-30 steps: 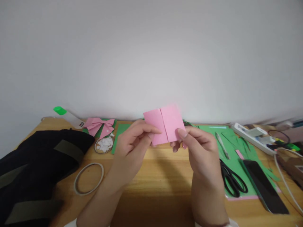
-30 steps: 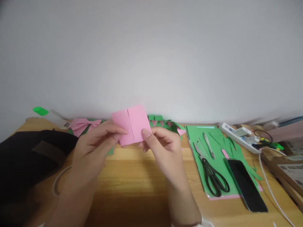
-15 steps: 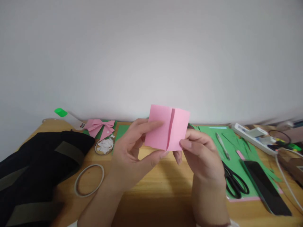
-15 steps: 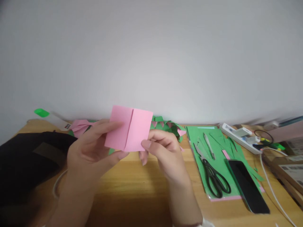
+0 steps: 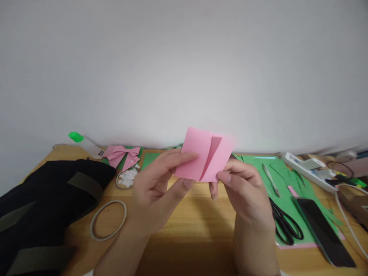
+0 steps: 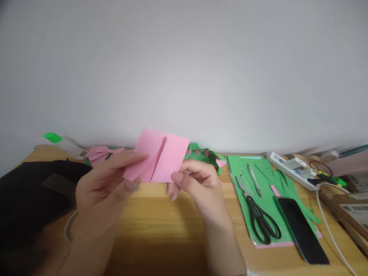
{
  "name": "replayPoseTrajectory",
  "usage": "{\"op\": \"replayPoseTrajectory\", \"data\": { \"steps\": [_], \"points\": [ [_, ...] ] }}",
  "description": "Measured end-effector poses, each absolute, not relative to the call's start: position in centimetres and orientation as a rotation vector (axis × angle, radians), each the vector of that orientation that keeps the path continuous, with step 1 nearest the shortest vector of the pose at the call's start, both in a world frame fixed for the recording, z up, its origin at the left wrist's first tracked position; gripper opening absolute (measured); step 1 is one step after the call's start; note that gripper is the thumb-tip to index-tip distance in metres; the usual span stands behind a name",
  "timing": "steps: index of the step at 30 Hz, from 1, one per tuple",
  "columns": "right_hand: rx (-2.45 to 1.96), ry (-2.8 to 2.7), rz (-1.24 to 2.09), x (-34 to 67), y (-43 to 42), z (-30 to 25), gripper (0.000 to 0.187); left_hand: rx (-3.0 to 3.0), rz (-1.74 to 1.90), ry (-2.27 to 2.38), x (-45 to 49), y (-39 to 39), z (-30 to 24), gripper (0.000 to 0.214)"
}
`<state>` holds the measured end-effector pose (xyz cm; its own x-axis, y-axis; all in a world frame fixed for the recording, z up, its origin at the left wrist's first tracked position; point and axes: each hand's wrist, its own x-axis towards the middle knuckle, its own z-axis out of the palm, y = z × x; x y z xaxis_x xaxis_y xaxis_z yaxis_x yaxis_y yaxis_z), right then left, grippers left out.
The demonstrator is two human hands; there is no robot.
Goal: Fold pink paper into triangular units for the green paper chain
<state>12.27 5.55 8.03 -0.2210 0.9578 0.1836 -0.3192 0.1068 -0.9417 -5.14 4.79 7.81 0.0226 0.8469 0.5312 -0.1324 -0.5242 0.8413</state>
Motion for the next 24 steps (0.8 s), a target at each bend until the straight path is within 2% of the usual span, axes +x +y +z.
{"op": "replayPoseTrajectory", "data": {
  "steps": [4, 7, 8, 9, 13, 15, 24],
  "points": [
    [-0.879, -1.345, 1.228, 12.21, 5.27, 7.97, 0.008, 1.592, 1.653, 0.869, -5.07, 4.79, 7.56, 0.027],
    [-0.931, -1.332, 0.963, 12.09, 5.00, 8.19, 0.060, 1.701, 1.650, 0.954, -5.21, 4.81, 7.69, 0.024],
    [-0.916, -1.354, 0.887, 12.09, 4.92, 8.31, 0.068, 1.731, 1.622, 0.973, -5.27, 4.82, 7.83, 0.022],
    [-0.896, -1.401, 0.826, 12.11, 4.86, 8.43, 0.068, 1.757, 1.590, 0.980, -5.31, 4.84, 7.99, 0.020],
    [-0.876, -1.607, 0.754, 12.24, 4.70, 8.77, 0.028, 1.858, 1.491, 0.916, -5.26, 4.94, 8.45, 0.024],
    [-0.880, -1.619, 0.801, 12.19, 4.65, 8.75, 0.018, 1.864, 1.487, 0.893, -5.15, 4.98, 8.40, 0.023],
    [-0.878, -1.523, 0.738, 12.06, 4.62, 8.46, 0.018, 1.609, 1.594, 1.010, -4.87, 4.76, 7.55, 0.020]
  ]
}}
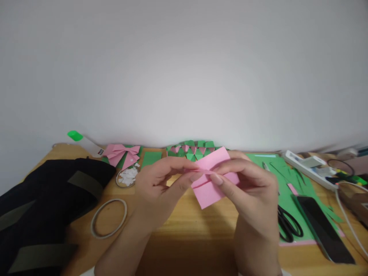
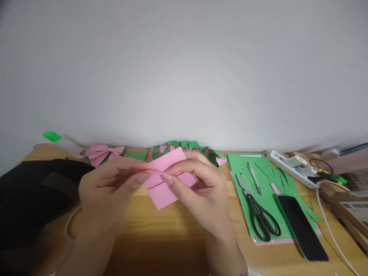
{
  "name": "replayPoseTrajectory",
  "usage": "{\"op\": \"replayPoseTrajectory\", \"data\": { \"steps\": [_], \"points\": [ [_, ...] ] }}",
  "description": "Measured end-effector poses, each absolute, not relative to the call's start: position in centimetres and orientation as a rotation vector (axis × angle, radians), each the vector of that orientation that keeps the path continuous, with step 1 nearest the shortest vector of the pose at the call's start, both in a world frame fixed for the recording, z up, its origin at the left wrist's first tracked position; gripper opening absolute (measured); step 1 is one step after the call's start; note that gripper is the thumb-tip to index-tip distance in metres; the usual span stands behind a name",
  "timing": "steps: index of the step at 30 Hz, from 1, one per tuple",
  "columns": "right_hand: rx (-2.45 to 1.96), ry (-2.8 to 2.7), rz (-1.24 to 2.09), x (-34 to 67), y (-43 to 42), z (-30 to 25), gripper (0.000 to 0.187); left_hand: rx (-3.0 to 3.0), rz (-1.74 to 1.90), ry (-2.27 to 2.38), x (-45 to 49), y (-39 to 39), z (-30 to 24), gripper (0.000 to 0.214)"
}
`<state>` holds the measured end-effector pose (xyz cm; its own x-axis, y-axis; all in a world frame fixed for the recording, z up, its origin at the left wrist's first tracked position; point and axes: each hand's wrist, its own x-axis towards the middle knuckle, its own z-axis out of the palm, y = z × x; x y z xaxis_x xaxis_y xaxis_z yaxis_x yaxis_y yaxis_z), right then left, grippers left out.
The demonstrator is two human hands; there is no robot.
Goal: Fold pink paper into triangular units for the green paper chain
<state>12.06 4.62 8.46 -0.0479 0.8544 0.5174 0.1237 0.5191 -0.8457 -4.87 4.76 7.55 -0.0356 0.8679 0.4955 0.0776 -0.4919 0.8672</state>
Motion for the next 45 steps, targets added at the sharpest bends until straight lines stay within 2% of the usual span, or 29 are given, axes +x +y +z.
{"op": "replayPoseTrajectory", "data": {
  "steps": [6, 16, 28, 35, 45],
  "points": [
    [-0.872, -1.576, 0.758, 11.91, 4.57, 8.46, 0.014, 1.623, 1.585, 1.038, -4.64, 4.72, 7.95, 0.015],
    [-0.882, -1.502, 0.731, 11.50, 4.21, 7.95, 0.014, 1.675, 1.621, 0.978, -4.60, 4.39, 7.75, 0.028],
    [-0.894, -1.484, 0.684, 11.38, 4.21, 7.83, 0.014, 1.651, 1.604, 1.000, -4.54, 4.32, 8.16, 0.018],
    [-0.881, -1.533, 0.593, 11.23, 4.29, 8.21, 0.017, 1.669, 1.637, 1.059, -4.38, 4.45, 8.07, 0.024],
    [-0.986, -1.412, 0.657, 11.17, 4.28, 8.13, 0.014, 1.678, 1.546, 1.076, -4.37, 4.56, 8.17, 0.024]
  ]
}}
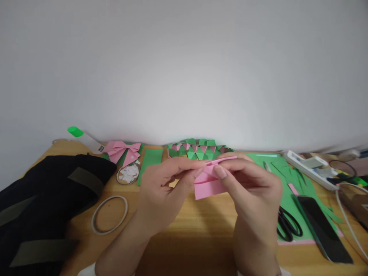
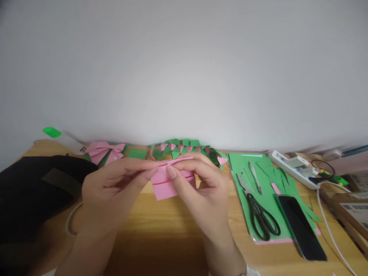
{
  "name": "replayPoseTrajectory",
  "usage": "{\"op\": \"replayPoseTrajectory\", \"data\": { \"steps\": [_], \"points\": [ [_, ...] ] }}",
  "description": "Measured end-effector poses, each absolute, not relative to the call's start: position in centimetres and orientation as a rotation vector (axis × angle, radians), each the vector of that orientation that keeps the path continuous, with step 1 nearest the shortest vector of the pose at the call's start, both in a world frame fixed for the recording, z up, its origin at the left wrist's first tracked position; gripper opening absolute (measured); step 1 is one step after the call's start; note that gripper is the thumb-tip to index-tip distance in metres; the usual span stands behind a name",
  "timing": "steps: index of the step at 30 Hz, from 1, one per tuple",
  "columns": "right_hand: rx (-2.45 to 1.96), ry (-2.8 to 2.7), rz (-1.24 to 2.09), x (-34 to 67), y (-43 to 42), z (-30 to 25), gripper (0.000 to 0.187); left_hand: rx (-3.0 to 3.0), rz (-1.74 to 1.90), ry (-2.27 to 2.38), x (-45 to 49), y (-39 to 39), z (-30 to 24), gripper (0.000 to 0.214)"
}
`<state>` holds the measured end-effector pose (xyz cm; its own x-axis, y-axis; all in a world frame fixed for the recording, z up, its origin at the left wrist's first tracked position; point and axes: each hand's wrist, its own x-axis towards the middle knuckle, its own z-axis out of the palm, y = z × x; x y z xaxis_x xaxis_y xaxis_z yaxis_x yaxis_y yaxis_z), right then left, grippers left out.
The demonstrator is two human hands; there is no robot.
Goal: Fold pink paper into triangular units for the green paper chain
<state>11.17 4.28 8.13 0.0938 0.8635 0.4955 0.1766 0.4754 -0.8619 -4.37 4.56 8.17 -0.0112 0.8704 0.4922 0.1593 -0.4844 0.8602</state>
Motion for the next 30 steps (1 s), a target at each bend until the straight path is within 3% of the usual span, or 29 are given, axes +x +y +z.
{"op": "replayPoseTrajectory", "data": {
  "steps": [14, 30],
  "points": [
    [-0.961, -1.452, 0.559, 10.8, 4.2, 8.1, 0.017, 1.237, 1.569, 1.124, -3.3, 4.6, 8.3, 0.015],
    [-0.993, -1.516, 0.434, 11.2, 4.1, 8.2, 0.021, 0.966, 1.392, 0.859, -4.1, 5.1, 8.3, 0.014]
  ]
}}
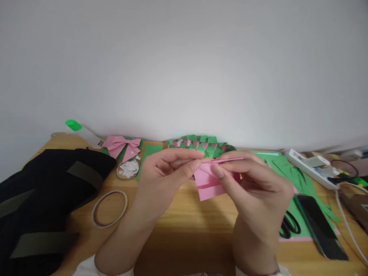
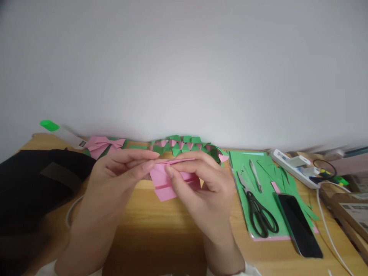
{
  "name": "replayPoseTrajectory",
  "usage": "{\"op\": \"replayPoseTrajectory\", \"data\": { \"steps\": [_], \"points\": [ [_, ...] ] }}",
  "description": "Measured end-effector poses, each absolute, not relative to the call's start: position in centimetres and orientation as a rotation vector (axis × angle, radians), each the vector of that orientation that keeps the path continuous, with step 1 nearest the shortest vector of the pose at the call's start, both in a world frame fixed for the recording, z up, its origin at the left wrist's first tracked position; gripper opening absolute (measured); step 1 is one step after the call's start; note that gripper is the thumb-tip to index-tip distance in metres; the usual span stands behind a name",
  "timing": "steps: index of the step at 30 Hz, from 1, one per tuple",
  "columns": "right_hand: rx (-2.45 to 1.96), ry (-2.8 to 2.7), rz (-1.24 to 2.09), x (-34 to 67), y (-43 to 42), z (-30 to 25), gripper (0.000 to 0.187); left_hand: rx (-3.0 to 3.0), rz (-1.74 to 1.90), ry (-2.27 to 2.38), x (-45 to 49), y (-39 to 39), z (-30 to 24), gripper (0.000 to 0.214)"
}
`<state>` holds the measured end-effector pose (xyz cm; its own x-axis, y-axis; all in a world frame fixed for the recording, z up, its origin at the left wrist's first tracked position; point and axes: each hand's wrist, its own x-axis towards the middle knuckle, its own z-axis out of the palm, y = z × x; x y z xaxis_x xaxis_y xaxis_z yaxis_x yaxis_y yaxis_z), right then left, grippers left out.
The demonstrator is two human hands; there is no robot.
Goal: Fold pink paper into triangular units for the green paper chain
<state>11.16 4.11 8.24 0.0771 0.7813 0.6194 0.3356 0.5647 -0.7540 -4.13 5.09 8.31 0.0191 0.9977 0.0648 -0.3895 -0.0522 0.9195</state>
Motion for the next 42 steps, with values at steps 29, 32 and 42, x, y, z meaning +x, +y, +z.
{"op": "replayPoseTrajectory", "data": {
  "steps": [29, 32, 42],
  "points": [
    [-0.979, -1.515, 0.480, 11.52, 4.40, 8.28, 0.020, 1.316, 1.319, 0.985, -3.80, 4.79, 7.78, 0.012],
    [-0.993, -1.504, 0.484, 11.46, 4.35, 8.27, 0.020, 1.330, 1.318, 0.997, -3.87, 4.83, 7.63, 0.011],
    [-1.013, -1.465, 0.530, 11.28, 4.23, 8.29, 0.018, 1.337, 1.319, 1.036, -3.60, 4.83, 7.81, 0.012]
  ]
}}
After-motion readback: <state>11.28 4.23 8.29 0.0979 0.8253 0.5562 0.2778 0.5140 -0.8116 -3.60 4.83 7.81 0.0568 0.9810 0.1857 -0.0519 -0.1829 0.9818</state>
